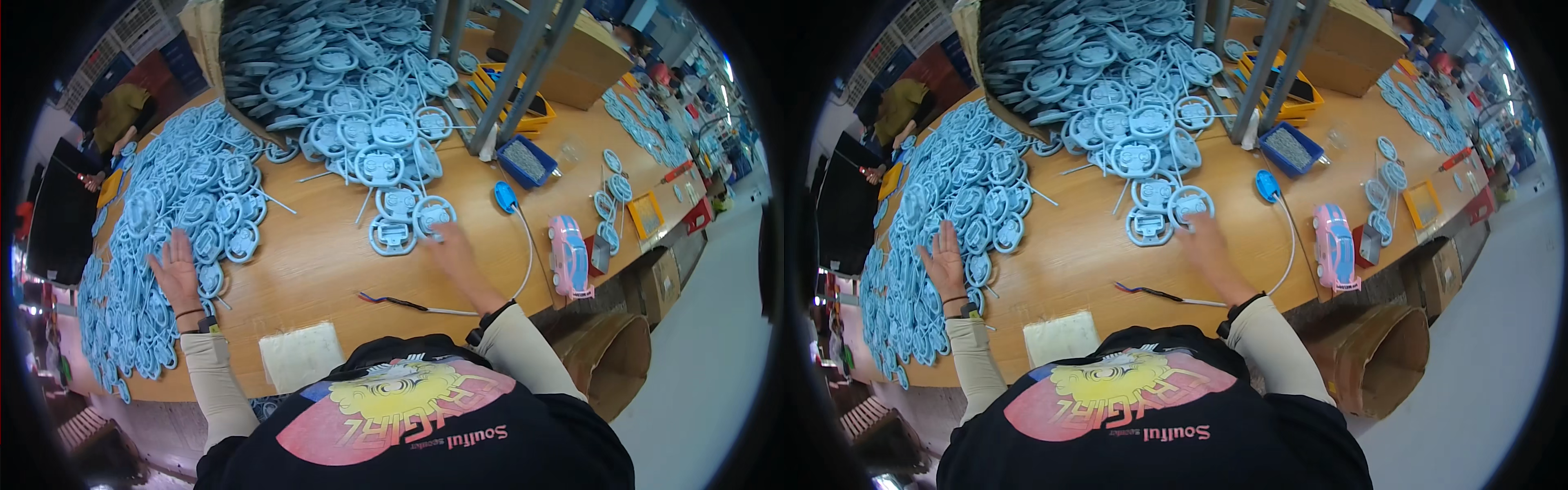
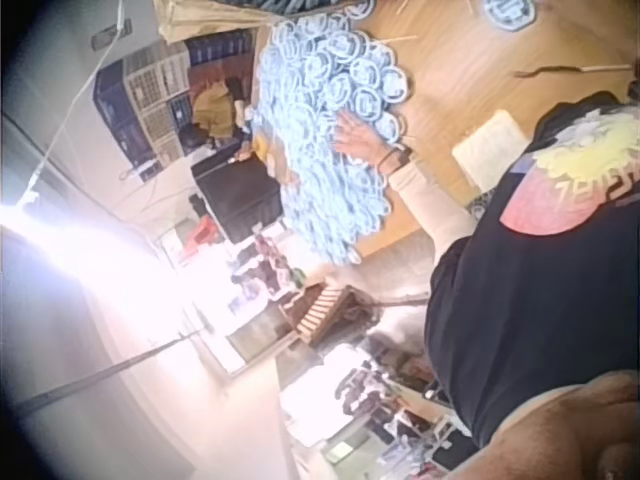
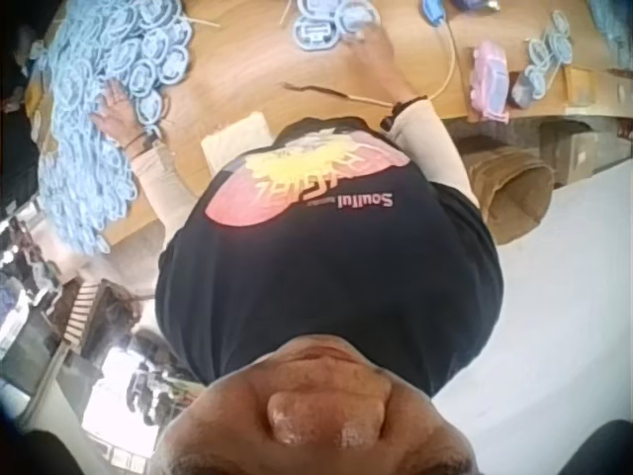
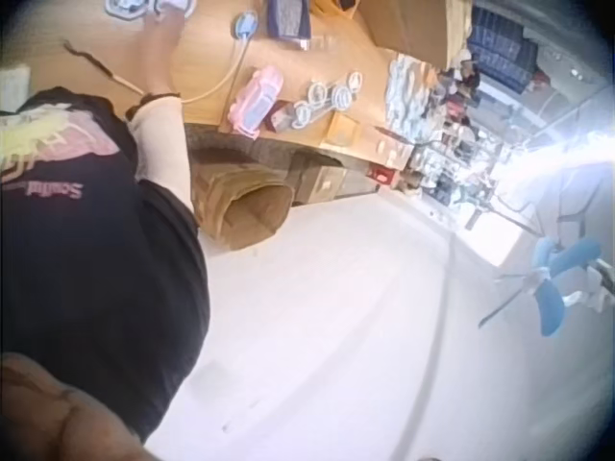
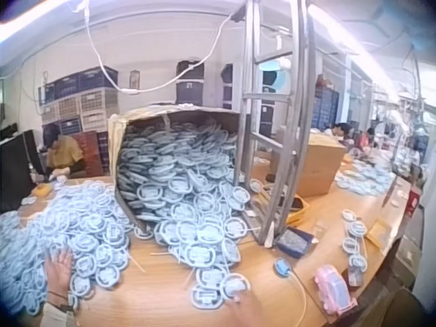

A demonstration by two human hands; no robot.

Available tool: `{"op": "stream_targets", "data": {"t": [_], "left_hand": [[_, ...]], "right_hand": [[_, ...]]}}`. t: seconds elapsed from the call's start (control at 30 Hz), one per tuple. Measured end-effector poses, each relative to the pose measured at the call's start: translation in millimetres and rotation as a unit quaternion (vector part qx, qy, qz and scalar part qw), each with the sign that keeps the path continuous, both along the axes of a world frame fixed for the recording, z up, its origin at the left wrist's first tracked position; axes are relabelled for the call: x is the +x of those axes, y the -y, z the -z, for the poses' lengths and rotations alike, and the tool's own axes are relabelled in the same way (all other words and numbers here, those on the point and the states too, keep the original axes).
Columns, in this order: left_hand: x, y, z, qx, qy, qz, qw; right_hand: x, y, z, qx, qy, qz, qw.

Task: The person assembles small blue circular electronic devices by inserting wires into the central housing and attaching a white stick. They repeatedly pick up components from a large pile on the table, connect the wires, and place the finished units back onto the table.

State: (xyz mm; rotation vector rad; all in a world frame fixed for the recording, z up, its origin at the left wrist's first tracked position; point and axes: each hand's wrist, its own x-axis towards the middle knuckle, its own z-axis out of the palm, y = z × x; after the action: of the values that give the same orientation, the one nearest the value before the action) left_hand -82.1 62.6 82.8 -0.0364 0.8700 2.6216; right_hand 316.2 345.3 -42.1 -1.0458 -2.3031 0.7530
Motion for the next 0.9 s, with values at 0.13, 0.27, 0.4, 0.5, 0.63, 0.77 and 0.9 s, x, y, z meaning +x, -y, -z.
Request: {"op": "stream_targets", "data": {"t": [0.13,0.27,0.4,0.5,0.63,0.77,0.9], "left_hand": [[-1.2,-15.1,74.3,-0.074,-0.104,0.283,0.950],[109.3,-75.2,93.2,-0.260,-0.051,0.476,0.839],[180.5,-108.2,83.6,-0.295,-0.098,0.560,0.768],[214.4,-112.5,69.2,-0.286,-0.106,0.552,0.776],[222.5,-112.6,74.1,-0.264,-0.046,0.588,0.763],[215.5,-91.7,98.7,-0.275,-0.073,0.566,0.774],[196.4,-63.9,115.1,-0.316,-0.074,0.516,0.792]], "right_hand": [[1.8,-55.2,17.2,-0.090,-0.003,0.168,0.982],[1.8,-81.9,45.5,-0.241,0.011,0.099,0.965],[-15.5,-39.9,7.8,-0.327,-0.085,0.037,0.940],[-35.1,14.7,-44.5,-0.225,-0.053,-0.072,0.970],[-43.9,70.3,-61.1,-0.229,-0.041,-0.238,0.943],[-42.1,78.5,-21.0,-0.445,-0.145,-0.252,0.847],[-28.5,68.8,-33.5,-0.340,0.032,-0.267,0.901]]}}
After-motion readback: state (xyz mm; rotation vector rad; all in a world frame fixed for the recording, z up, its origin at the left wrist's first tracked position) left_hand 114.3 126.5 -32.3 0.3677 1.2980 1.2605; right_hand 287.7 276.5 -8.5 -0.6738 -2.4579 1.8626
